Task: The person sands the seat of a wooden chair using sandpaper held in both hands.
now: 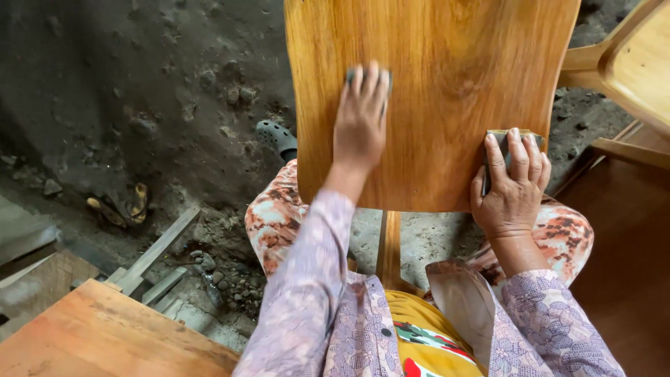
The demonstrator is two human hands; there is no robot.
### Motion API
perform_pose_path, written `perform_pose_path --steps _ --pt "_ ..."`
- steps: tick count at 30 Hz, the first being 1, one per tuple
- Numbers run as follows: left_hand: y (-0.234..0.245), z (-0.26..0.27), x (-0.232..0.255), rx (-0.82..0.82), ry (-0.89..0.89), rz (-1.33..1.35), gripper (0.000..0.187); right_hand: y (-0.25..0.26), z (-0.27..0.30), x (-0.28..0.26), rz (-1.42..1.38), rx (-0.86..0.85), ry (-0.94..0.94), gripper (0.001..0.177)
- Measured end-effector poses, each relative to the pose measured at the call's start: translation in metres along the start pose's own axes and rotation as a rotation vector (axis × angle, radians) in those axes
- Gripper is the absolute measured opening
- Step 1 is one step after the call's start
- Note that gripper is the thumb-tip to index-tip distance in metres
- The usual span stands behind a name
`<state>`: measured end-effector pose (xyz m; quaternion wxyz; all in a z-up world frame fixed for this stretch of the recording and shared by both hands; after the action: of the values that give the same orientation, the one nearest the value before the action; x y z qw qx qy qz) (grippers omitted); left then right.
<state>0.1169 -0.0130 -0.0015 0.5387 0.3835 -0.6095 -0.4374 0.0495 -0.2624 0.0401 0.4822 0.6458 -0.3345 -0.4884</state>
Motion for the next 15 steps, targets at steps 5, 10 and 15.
perform_pose_path --steps 5,10,15 --pt "0.006 -0.102 -0.023 0.028 0.052 0.031 0.042 -0.001 0.000 0.001 0.000 0.013 0.000 0.048" --pt "0.002 -0.114 -0.031 0.076 0.070 0.017 0.043 0.003 0.000 -0.002 -0.012 0.019 0.023 0.051" --pt "0.013 -0.027 0.000 0.089 0.037 -0.009 0.046 0.003 0.000 -0.003 -0.015 0.034 0.028 0.049"
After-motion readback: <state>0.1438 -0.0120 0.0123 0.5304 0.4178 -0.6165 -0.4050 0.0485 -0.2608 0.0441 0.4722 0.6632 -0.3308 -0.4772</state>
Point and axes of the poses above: each hand's wrist, its own z-axis away from the middle knuckle, its own y-axis out of the back of the hand, x = y × z, the point moved 5 cm from there along -z, towards the middle knuckle, and after that the axes turned 4 degrees about -x, right-handed, at the moved point
